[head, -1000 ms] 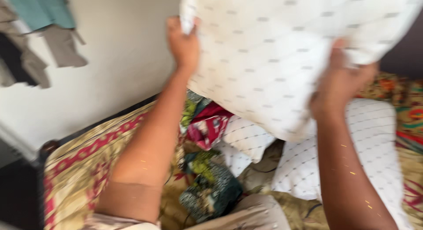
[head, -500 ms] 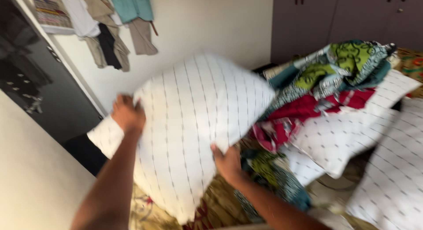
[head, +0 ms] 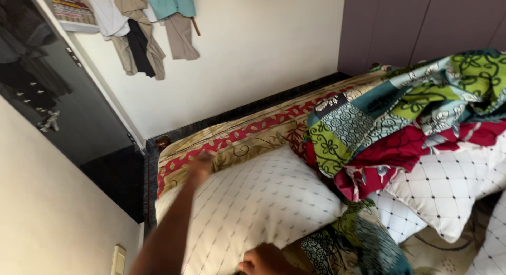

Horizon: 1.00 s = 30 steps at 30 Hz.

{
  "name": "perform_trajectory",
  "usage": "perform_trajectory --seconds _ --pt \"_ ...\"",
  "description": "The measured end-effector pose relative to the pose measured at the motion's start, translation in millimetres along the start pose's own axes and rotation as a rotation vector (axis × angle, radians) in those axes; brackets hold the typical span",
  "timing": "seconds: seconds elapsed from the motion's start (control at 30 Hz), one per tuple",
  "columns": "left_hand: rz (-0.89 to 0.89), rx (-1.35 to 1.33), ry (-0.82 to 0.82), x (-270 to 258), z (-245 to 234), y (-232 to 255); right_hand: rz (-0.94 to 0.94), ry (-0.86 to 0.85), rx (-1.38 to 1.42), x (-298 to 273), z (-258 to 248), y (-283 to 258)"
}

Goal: The person puts a patterned pillowcase onto a pillow by hand and smooths the fabric while working on a bed.

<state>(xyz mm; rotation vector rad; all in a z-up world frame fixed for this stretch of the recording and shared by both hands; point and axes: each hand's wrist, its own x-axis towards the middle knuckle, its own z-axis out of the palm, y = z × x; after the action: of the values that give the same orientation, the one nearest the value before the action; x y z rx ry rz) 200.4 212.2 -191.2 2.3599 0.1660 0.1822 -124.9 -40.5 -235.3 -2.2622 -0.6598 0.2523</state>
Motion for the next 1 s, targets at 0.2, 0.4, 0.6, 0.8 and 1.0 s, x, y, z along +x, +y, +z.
perform_trajectory --seconds 0.2,0.4,0.6,0.8,1.0 --pt "0.088 0.421 -0.401 -132 77 105 0.202 0.603 -0.303 -16 -115 30" --pt "0.375 0.031 -0.378 -146 168 204 0.842 0.494 -0.329 -60 -180 179" --pt "-0.237 -0.539 -0.752 -174 296 305 0.990 0.583 1.655 -93 -153 241" --pt "-0.748 -0.636 -0.998 -200 302 324 0.923 0.956 2.182 -112 -117 257" --pt "-0.626 -0.937 -1.153 -195 353 327 0.263 1.486 2.114 -85 -115 374"
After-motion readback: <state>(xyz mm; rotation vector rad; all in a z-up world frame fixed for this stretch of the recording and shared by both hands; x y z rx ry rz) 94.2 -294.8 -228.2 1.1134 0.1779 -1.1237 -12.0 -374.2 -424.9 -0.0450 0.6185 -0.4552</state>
